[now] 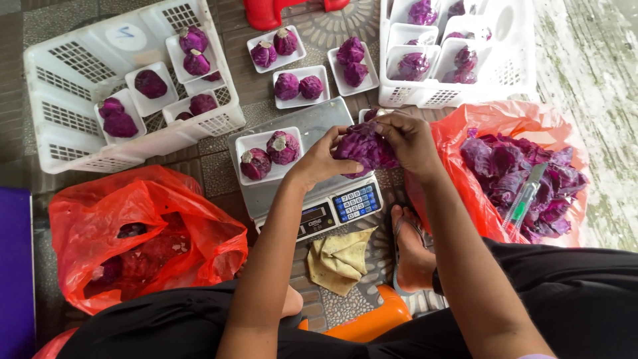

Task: The person peels the outer leaves of red cabbages by hand, wipes them with a cloth, weighs them on a digital scale, and places them into white foam trays.

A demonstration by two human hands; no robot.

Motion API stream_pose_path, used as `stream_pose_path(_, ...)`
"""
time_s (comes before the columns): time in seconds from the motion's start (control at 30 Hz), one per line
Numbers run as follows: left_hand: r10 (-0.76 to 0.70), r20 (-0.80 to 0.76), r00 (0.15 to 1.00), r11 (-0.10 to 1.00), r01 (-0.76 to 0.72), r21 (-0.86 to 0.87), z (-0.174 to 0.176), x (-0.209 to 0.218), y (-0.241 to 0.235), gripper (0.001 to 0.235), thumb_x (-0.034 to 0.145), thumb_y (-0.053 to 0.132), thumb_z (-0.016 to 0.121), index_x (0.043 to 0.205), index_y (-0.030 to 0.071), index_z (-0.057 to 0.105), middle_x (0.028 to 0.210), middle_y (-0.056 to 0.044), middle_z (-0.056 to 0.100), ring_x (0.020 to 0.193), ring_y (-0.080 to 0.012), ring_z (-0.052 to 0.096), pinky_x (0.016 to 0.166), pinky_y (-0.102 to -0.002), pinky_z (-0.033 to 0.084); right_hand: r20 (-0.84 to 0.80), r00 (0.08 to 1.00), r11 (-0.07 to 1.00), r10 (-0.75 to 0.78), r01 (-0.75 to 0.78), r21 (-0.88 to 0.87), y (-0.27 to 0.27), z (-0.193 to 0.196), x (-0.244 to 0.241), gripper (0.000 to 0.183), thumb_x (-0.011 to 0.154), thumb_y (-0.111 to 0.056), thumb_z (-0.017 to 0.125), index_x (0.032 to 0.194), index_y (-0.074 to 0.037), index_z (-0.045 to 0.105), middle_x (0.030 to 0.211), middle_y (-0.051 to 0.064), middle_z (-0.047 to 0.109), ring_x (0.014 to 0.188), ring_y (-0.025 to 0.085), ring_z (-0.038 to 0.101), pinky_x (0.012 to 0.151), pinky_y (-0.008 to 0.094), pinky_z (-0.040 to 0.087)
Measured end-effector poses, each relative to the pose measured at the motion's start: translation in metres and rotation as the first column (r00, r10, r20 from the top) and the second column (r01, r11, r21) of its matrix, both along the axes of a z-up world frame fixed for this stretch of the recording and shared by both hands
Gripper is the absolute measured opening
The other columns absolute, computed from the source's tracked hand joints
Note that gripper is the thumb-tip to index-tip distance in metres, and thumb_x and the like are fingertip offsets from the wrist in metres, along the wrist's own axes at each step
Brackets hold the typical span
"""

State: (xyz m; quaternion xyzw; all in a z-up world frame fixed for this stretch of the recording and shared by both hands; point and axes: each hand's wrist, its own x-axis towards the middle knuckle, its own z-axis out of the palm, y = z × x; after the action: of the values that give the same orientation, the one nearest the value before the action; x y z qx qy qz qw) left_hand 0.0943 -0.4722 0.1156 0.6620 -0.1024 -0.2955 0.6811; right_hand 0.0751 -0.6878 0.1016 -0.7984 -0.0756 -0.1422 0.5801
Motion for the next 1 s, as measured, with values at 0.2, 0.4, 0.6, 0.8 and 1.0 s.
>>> stream_pose_path(0.2,0.060,0.338,0.939,0.754,-0.265,0.601,-0.013,-0.014,-0.041,0.103,0.054,0.057,0.090,0.138,0.018,0.044,0.127,-0.020,0.051,0.113,-0.0473,0.065,0.098,-0.055,0.056,-0.046,0.989,0.964,-0.138,0.123,-0.235,0.011,-0.005,0.003,0.011,0.099,-0.017,0.069,0.102,-0.011,0.078,0.090,0.016,0.075,0.092,0.039,0.072,0.080,0.046,0.056)
stream_pose_path(0.4,0.105,0.470,0.876,0.957,-0.218,0.193,0.005,-0.016,-0.038,0.112,0.058,0.023,0.090,0.154,0.014,0.034,0.128,-0.030,0.057,0.124,-0.0505,0.057,0.104,-0.056,0.047,-0.112,0.965,0.948,-0.235,0.202,-0.247,-0.044,-0.021,0.019,0.012,0.095,-0.020,0.069,0.099,-0.012,0.077,0.090,0.018,0.074,0.095,0.039,0.071,0.081,0.051,0.054)
stream_pose_path(0.6,0.130,-0.250,0.959,0.823,-0.245,-0.513,-0.019,-0.016,-0.066,0.106,0.070,0.037,0.080,0.153,0.006,0.024,0.145,-0.028,0.041,0.132,-0.0405,0.047,0.115,-0.050,0.045,-0.507,0.714,0.875,-0.483,0.404,-0.265,-0.173,0.032,0.004,0.017,0.101,-0.011,0.059,0.108,-0.004,0.073,0.087,0.009,0.074,0.073,0.019,0.073,0.064,0.026,0.066)
stream_pose_path(0.8,-0.018,-0.733,0.680,0.636,-0.558,-0.533,-0.050,-0.017,-0.098,0.072,0.080,0.055,0.073,0.135,0.012,0.056,0.125,-0.018,0.062,0.101,-0.0330,0.064,0.061,-0.033,0.056,-0.638,0.381,0.623,-0.670,-0.179,-0.761,-0.259,0.006,-0.032,0.050,0.105,-0.047,0.062,0.120,-0.002,0.077,0.113,0.022,0.074,0.098,0.039,0.068,0.087,0.050,0.048)
stream_pose_path(1.0,-0.158,-0.741,0.653,0.442,-0.624,-0.644,-0.041,-0.025,-0.089,0.077,0.081,0.054,0.077,0.140,0.012,0.050,0.132,-0.022,0.060,0.115,-0.0424,0.063,0.095,-0.061,0.055,-0.263,0.814,0.731,-0.519,0.263,-0.630,-0.149,0.044,-0.036,0.027,0.101,-0.026,0.071,0.123,-0.010,0.068,0.127,0.022,0.056,0.119,0.039,0.053,0.099,0.052,0.041)
